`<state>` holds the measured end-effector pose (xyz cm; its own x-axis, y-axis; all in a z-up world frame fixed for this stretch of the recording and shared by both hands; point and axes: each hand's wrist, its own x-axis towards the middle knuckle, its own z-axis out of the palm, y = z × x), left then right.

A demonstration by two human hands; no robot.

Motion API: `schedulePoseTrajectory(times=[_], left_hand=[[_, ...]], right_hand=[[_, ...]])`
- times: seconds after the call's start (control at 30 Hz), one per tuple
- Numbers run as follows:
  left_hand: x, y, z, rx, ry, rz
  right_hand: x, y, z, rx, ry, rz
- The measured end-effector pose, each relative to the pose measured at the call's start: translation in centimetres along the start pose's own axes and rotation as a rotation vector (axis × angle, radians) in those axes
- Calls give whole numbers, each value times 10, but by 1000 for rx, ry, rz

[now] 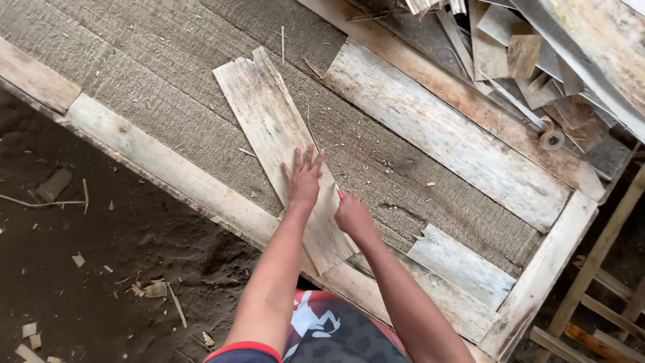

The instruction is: The person uses a red utility knife to scrape the surface of a wooden plank on a workbench. They repeatedly scrape along the length of the plank, removing small shavings and debris, then reposition the plank to continue scraping different sections.

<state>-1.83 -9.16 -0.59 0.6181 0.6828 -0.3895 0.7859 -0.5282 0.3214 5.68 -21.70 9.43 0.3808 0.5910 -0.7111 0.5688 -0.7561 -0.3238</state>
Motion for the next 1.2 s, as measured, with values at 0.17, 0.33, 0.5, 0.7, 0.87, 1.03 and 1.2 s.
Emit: schedulePoseTrajectory(times=[0.17, 0.33, 0.5, 0.7, 0.87, 1.03, 1.2], left_hand=[[-6, 2, -7, 1, 29, 16], [-42, 13, -21, -7, 18, 62], [-29, 7, 9, -33, 52, 8], [-25, 7, 0, 48, 93, -3], [-23, 3, -23, 55, 127, 48], [-3, -1, -48, 115, 85, 101], [7, -2, -57, 131, -67, 101]], right_hand=[[6, 10, 7, -15, 19, 4], [7, 9, 8, -17, 19, 2], [21, 22, 6, 122, -35, 67], [38, 28, -11, 427, 69, 50], [29, -24, -26, 85, 53, -16], [62, -30, -17, 37, 78, -36], [65, -43, -22, 16, 81, -30]])
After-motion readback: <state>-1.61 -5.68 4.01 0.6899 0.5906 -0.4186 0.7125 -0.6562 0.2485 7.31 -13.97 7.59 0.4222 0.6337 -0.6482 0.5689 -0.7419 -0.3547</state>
